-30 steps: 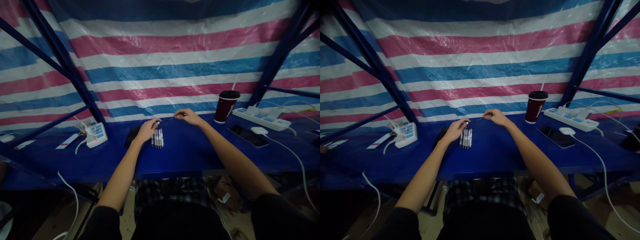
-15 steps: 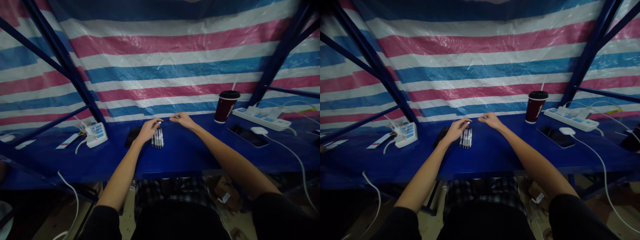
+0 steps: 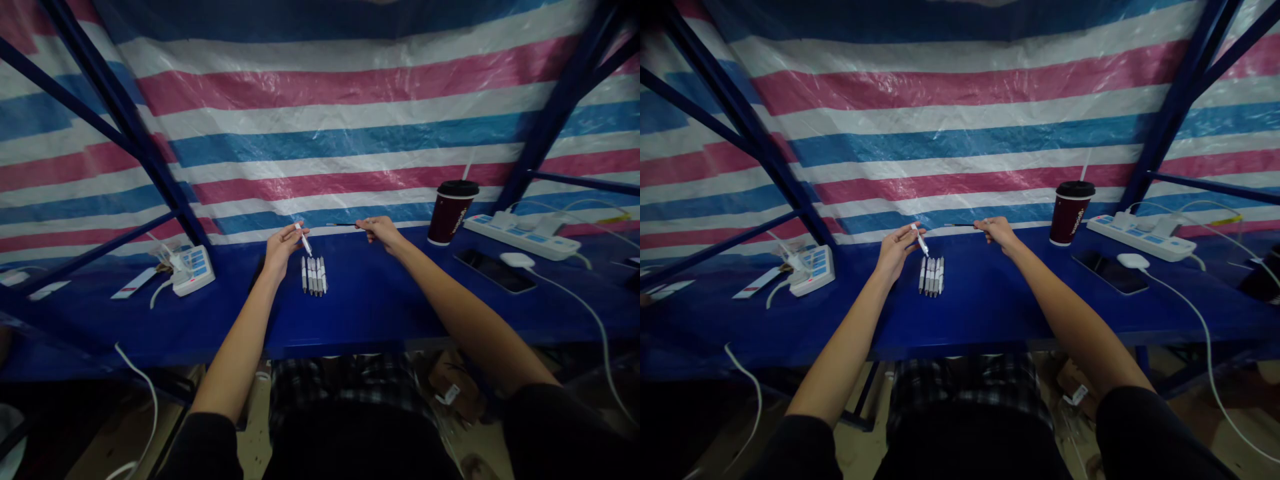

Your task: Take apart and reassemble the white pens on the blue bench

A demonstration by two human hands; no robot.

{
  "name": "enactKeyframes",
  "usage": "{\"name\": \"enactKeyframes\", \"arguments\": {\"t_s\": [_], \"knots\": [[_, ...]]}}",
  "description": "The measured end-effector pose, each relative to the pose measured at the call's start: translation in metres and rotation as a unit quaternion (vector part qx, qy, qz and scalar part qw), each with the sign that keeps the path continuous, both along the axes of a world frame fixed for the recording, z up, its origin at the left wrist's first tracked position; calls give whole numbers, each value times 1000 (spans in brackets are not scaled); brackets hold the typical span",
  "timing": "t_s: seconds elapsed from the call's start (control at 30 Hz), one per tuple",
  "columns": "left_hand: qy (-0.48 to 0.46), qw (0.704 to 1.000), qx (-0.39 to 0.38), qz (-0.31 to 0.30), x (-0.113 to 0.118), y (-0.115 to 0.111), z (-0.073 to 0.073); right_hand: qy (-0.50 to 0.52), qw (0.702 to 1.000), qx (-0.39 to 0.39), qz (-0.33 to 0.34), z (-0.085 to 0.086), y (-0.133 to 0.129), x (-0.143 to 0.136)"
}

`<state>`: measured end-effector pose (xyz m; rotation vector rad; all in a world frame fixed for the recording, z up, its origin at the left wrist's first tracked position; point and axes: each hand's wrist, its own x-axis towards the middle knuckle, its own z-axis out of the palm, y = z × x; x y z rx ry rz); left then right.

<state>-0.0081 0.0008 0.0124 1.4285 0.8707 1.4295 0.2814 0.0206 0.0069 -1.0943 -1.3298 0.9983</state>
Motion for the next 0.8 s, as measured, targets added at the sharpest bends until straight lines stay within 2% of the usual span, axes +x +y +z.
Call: {"name": "enactKeyframes", "arguments": {"t_s": [0.23,0.63,0.8], "knots": [[-25,1000,-12,-6,0,1,-1,7,1000,-16,21,-1,1,0],[3,1000,12,4,-1,6,-5,26,998,-27,44,-7,10,4],[-28,1000,-14,2,-1,5,-4,35,998,-42,42,-5,7,3]]}}
